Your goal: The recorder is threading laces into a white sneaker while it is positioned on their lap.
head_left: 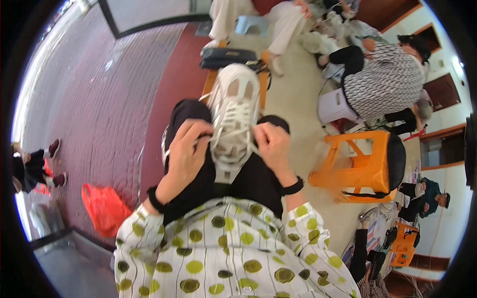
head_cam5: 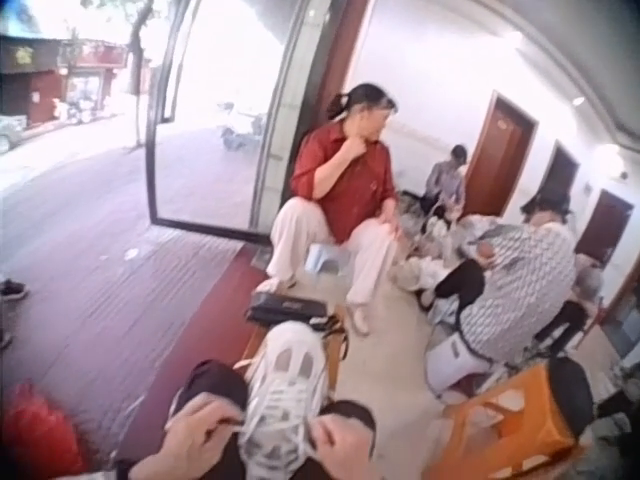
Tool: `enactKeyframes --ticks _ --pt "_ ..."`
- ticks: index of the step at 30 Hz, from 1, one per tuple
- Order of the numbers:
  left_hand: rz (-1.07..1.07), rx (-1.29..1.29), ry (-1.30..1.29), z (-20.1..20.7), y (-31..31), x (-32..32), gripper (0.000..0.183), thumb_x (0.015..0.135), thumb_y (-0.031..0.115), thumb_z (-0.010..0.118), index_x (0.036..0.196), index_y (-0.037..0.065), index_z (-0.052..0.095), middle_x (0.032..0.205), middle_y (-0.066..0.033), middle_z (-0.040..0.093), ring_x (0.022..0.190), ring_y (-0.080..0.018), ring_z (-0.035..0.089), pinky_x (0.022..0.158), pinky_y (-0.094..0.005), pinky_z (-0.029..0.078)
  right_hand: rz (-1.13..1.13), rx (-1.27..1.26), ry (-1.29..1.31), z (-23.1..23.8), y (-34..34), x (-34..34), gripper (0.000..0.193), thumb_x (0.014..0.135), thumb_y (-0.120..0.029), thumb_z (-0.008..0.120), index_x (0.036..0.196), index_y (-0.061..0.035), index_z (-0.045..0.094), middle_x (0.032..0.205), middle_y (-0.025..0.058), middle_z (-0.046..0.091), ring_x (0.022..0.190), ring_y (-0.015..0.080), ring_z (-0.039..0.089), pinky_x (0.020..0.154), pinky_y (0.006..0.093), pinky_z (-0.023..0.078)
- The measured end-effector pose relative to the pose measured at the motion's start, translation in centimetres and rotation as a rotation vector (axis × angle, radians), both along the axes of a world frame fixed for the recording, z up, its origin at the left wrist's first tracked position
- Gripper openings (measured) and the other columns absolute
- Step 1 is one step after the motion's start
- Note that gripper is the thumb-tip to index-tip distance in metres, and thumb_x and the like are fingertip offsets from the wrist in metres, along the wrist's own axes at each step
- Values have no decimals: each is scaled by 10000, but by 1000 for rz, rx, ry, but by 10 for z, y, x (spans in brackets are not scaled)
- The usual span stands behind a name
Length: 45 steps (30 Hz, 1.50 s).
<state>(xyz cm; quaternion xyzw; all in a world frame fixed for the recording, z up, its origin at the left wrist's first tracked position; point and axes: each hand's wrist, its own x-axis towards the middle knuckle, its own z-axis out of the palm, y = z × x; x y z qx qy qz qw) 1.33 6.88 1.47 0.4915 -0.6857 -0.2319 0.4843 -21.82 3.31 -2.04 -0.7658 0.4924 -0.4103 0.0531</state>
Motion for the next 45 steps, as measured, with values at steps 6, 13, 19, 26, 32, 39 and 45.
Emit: enactKeyframes --ticks 6,13,19,26,32,39,45 --pt "-15 -16 -266 -21 -16 3 240 807 22 642 1042 60 605 912 -60 626 853 -220 600 768 -358 467 71 26 -50 2 17 2 106 865 -150 658 798 -73 628 627 34 561 574 212 526 593 323 380" --pt "-122 198 -247 -16 -14 11 183 804 55 666 977 54 608 806 -55 631 765 -212 598 724 -334 459 72 135 -70 5 34 3 130 861 -185 673 919 -74 636 640 11 554 596 180 506 684 317 382" --pt "-193 354 -69 -16 -22 15 86 857 42 604 942 31 598 777 -21 584 690 -115 527 657 -257 430 121 184 -18 7 43 3 134 852 -161 684 961 -91 650 655 11 574 624 184 511 693 315 386" --pt "-322 453 249 -18 -35 28 57 919 50 534 942 25 580 784 12 542 701 -59 474 648 -221 411 128 375 -366 -2 44 -3 123 831 -90 674 952 -88 657 633 13 548 622 191 508 678 310 394" --pt "-113 353 36 -11 -20 11 167 878 107 650 1011 39 574 790 -21 525 630 -99 488 574 -267 436 108 166 -111 0 43 1 120 800 -45 664 917 -75 659 618 8 529 597 179 507 674 309 396" --pt "-85 93 -421 0 -9 -6 288 768 157 728 995 71 572 871 -86 585 644 -275 596 561 -357 468 99 160 -61 13 43 13 135 788 -79 706 913 -73 654 622 12 526 608 181 524 679 319 397" --pt "-152 155 -398 0 -16 -8 152 842 178 636 873 37 587 749 -111 634 668 -299 625 570 -378 465 188 424 -239 16 47 7 76 879 -95 639 942 -51 647 639 18 557 579 135 513 605 273 403"
